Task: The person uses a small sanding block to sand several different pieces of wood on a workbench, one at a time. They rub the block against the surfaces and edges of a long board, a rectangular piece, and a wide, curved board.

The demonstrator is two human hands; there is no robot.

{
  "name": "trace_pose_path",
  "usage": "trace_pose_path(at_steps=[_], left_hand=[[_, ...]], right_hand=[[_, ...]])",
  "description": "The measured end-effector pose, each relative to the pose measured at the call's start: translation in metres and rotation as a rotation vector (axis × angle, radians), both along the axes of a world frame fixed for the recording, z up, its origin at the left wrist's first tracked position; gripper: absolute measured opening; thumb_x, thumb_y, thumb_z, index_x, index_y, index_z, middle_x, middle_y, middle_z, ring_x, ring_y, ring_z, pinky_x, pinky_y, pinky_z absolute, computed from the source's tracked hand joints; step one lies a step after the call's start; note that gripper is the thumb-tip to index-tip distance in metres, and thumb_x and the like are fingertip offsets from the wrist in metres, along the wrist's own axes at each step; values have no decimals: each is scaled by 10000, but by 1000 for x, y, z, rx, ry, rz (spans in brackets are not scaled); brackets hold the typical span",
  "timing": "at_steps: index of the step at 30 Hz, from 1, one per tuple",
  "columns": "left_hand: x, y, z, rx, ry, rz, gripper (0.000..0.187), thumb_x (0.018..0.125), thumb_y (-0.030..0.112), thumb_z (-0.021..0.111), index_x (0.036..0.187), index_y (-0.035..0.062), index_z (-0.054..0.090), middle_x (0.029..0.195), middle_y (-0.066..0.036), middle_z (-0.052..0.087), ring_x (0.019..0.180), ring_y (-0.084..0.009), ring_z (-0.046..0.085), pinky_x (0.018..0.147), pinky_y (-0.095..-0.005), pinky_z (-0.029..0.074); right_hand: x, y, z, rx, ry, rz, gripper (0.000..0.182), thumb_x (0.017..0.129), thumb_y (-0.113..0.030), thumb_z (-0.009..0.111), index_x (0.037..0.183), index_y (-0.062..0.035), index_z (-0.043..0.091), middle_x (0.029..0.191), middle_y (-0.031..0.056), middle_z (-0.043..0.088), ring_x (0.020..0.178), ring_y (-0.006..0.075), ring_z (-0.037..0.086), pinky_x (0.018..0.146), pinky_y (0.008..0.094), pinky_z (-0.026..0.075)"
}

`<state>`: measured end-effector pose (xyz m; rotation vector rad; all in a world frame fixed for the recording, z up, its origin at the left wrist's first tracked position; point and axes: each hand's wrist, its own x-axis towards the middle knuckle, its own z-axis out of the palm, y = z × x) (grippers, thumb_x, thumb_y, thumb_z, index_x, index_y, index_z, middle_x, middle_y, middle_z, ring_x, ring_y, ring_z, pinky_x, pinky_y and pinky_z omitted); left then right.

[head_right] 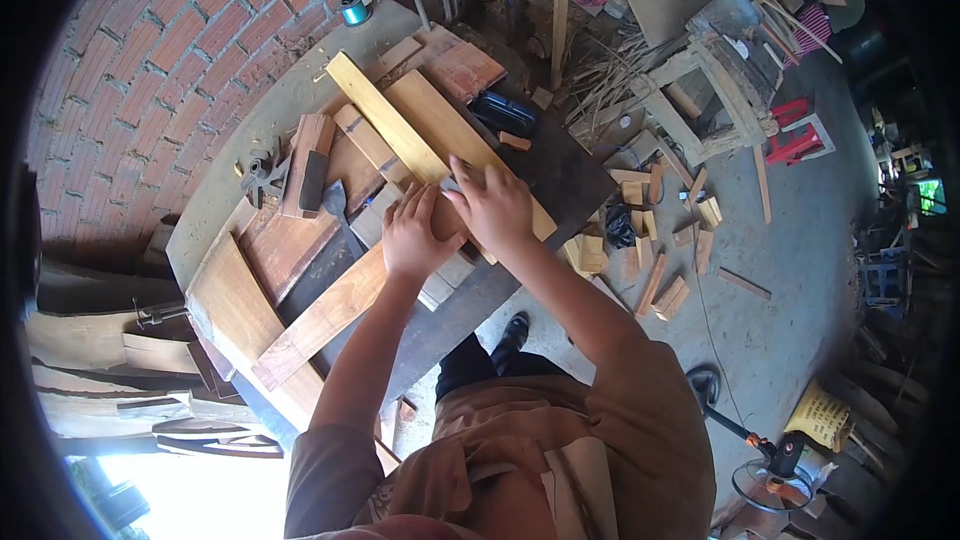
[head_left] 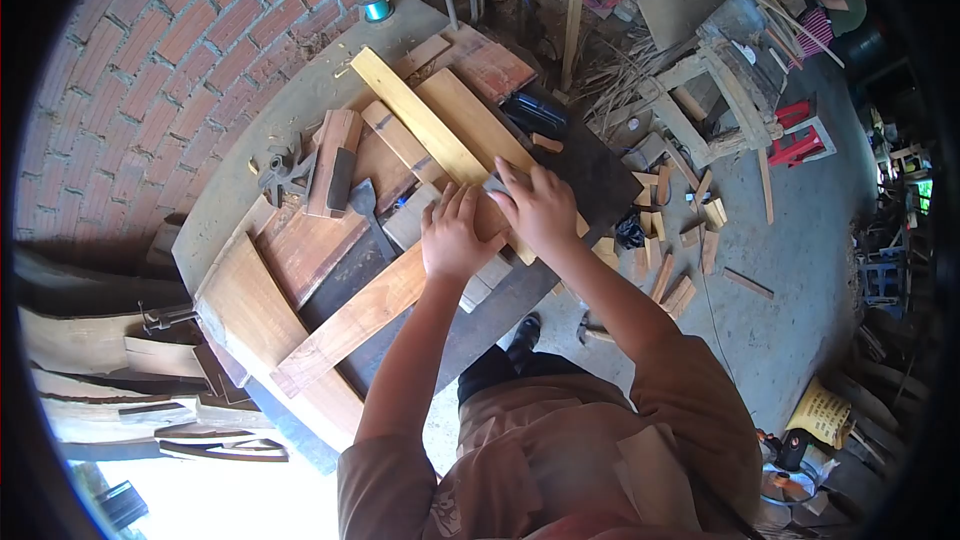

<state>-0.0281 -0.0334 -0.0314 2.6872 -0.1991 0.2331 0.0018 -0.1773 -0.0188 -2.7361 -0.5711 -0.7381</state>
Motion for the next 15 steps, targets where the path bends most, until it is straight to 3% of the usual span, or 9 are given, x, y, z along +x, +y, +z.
trace_pose_path(at_steps=[4,10,14,15], left_hand=[[0,-1,-2,-1,-28,31,709,606,428,706,1184,74,498,1200,-103,539,1196,-251,444,985,-441,314],[0,-2,4,6,-36,28,681,601,401,711,1165,73,515,1185,-123,545,1182,-256,457,976,-433,328],[0,-2,0,-16,-39,21,690,594,408,715,1162,72,515,1186,-123,543,1182,-257,456,974,-437,328],[0,0,0,-15,-38,23,690,594,408,715,1162,72,515,1186,-123,543,1182,-257,456,974,-437,328]], right_hand=[[-28,-22,-9,101,83,-53,444,781,-380,600,1178,-185,563,712,82,473,616,232,520,513,358,425],[44,33,-6,16,-15,-86,401,781,-364,597,1139,-187,581,746,71,495,651,232,532,544,344,430],[11,7,-8,74,-72,-48,406,776,-382,596,1137,-196,583,763,76,510,655,231,542,535,345,433],[-9,-8,-9,69,36,-65,420,777,-385,598,1153,-199,575,755,80,516,657,246,551,531,351,444]])
